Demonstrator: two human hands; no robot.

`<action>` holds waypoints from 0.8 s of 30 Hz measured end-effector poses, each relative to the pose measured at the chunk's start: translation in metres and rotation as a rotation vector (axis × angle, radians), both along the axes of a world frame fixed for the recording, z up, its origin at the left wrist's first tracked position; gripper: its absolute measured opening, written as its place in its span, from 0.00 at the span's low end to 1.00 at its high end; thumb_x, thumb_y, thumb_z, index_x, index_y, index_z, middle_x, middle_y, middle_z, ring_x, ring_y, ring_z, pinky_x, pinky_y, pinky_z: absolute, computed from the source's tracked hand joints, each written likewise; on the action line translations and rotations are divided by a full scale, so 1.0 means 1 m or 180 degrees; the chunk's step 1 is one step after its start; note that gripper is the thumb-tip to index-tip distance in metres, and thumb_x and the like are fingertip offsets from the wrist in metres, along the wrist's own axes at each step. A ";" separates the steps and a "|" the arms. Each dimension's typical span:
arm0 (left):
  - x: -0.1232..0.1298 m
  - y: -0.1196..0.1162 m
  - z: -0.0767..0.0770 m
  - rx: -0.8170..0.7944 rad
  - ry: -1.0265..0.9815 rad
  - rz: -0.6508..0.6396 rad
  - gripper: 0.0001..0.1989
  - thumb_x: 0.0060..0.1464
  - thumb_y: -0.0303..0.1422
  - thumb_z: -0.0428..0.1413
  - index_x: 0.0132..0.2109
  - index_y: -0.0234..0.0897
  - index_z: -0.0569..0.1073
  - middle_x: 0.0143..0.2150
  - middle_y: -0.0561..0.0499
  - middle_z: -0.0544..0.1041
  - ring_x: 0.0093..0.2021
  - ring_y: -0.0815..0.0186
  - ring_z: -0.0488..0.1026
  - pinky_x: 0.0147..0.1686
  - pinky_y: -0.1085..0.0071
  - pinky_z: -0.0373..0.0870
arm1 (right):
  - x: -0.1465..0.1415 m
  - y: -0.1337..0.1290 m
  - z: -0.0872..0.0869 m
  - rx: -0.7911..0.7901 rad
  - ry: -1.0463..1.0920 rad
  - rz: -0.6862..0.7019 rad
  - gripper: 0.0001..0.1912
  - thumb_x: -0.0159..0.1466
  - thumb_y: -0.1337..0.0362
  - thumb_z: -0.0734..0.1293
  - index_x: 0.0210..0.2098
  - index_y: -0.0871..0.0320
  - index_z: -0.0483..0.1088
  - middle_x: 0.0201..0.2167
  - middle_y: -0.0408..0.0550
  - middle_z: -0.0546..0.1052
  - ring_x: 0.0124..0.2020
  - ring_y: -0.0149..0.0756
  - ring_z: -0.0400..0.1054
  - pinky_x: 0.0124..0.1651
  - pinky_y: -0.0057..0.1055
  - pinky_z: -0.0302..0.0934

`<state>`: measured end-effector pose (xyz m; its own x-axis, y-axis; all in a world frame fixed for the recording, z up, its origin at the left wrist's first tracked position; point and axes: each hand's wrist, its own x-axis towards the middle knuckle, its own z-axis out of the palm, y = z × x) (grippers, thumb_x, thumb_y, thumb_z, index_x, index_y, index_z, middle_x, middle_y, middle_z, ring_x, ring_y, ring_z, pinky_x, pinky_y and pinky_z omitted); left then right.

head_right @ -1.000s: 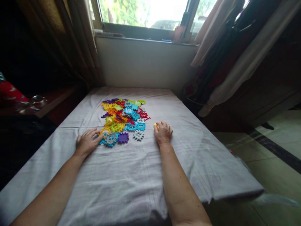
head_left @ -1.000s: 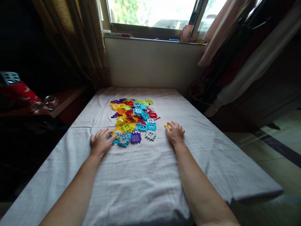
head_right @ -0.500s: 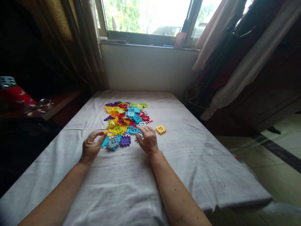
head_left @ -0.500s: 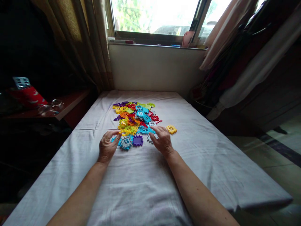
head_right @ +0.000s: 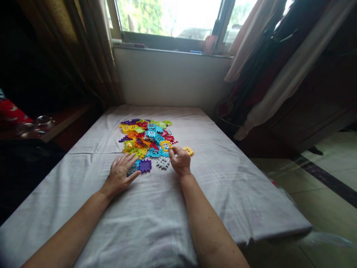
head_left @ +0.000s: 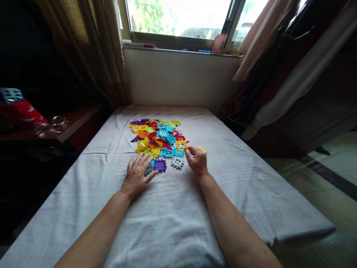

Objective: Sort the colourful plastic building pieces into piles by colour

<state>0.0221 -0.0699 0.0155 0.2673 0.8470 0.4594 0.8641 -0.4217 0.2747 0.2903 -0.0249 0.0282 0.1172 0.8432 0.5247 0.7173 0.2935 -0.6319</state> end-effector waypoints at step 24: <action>-0.020 0.000 -0.001 -0.0270 0.0364 0.0605 0.21 0.60 0.41 0.51 0.59 0.49 0.74 0.65 0.44 0.70 0.66 0.48 0.62 0.65 0.40 0.51 | -0.077 0.006 0.014 -0.0425 -0.1345 0.0694 0.11 0.64 0.61 0.67 0.44 0.51 0.78 0.47 0.51 0.80 0.51 0.46 0.67 0.53 0.43 0.59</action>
<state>0.0022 -0.0701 0.0142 0.1455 0.9214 0.3603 0.9533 -0.2281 0.1982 0.2131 -0.0184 0.0417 -0.2692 0.8875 0.3740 0.8499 0.4016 -0.3412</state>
